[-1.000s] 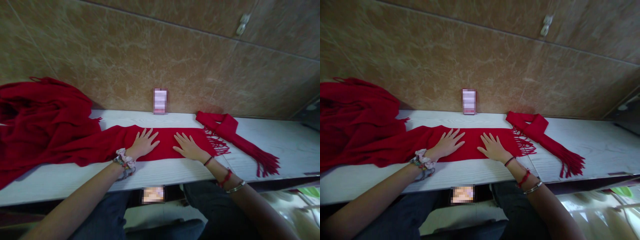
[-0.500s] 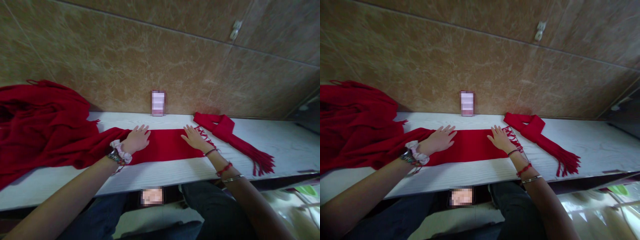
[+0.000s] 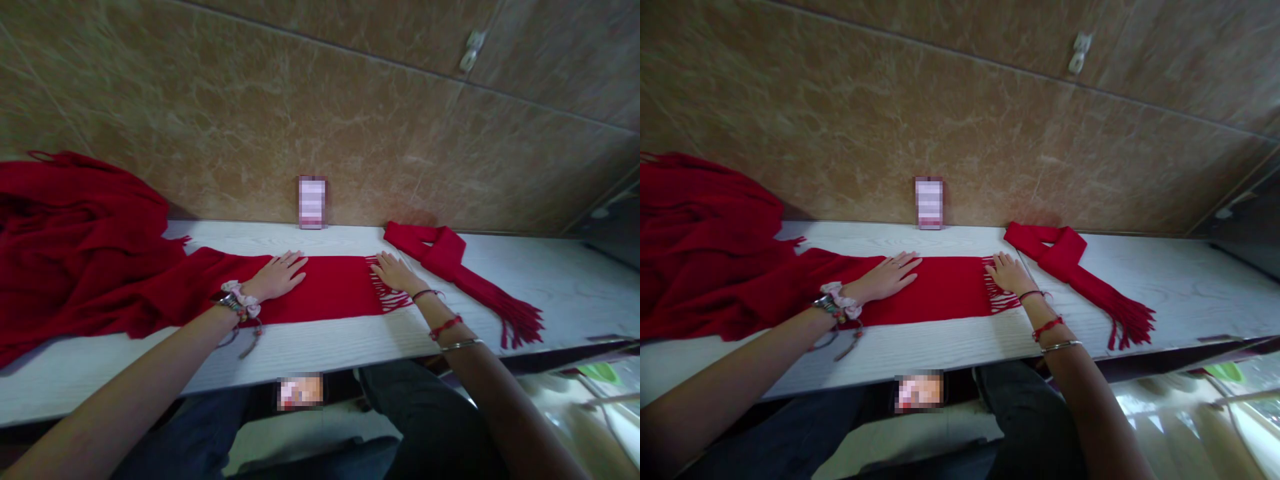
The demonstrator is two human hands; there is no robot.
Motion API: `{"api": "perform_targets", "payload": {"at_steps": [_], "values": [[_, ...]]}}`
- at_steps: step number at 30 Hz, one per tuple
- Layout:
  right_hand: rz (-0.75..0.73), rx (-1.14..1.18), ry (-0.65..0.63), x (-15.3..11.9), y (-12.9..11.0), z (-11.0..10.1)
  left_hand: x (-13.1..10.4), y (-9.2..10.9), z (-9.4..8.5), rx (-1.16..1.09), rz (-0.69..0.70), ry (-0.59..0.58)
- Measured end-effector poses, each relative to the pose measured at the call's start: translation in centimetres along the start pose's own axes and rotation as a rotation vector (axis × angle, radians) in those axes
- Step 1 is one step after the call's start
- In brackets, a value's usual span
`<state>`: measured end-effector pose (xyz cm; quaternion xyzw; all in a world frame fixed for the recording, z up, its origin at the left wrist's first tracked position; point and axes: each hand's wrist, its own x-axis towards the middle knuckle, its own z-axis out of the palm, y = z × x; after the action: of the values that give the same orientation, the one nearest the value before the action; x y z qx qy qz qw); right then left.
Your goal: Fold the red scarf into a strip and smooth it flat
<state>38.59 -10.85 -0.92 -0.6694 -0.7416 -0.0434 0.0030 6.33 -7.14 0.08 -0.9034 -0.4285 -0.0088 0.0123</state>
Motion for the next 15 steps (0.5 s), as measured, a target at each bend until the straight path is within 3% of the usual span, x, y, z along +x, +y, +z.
{"api": "perform_targets", "payload": {"at_steps": [3, 6, 8, 11, 15], "values": [[-0.016, 0.021, 0.067, 0.5, 0.2, -1.2, -0.3, -0.2, -1.0, 0.056, -0.009, -0.010], [-0.137, 0.105, 0.147, 0.7, -1.2, -2.6, 0.4, 1.2, -1.6, 0.087, 0.039, 0.032], [-0.285, 0.161, 0.133, 0.4, -2.6, -3.3, 1.1, 2.7, -1.5, 0.032, 0.057, 0.078], [-0.449, 0.177, 0.071, -0.8, -3.6, -3.4, 1.7, 4.2, -0.6, -0.076, 0.037, 0.043], [-0.440, 0.083, 0.021, -2.2, -0.8, -3.0, 1.5, 4.1, 0.3, -0.095, 0.034, 0.026]]}}
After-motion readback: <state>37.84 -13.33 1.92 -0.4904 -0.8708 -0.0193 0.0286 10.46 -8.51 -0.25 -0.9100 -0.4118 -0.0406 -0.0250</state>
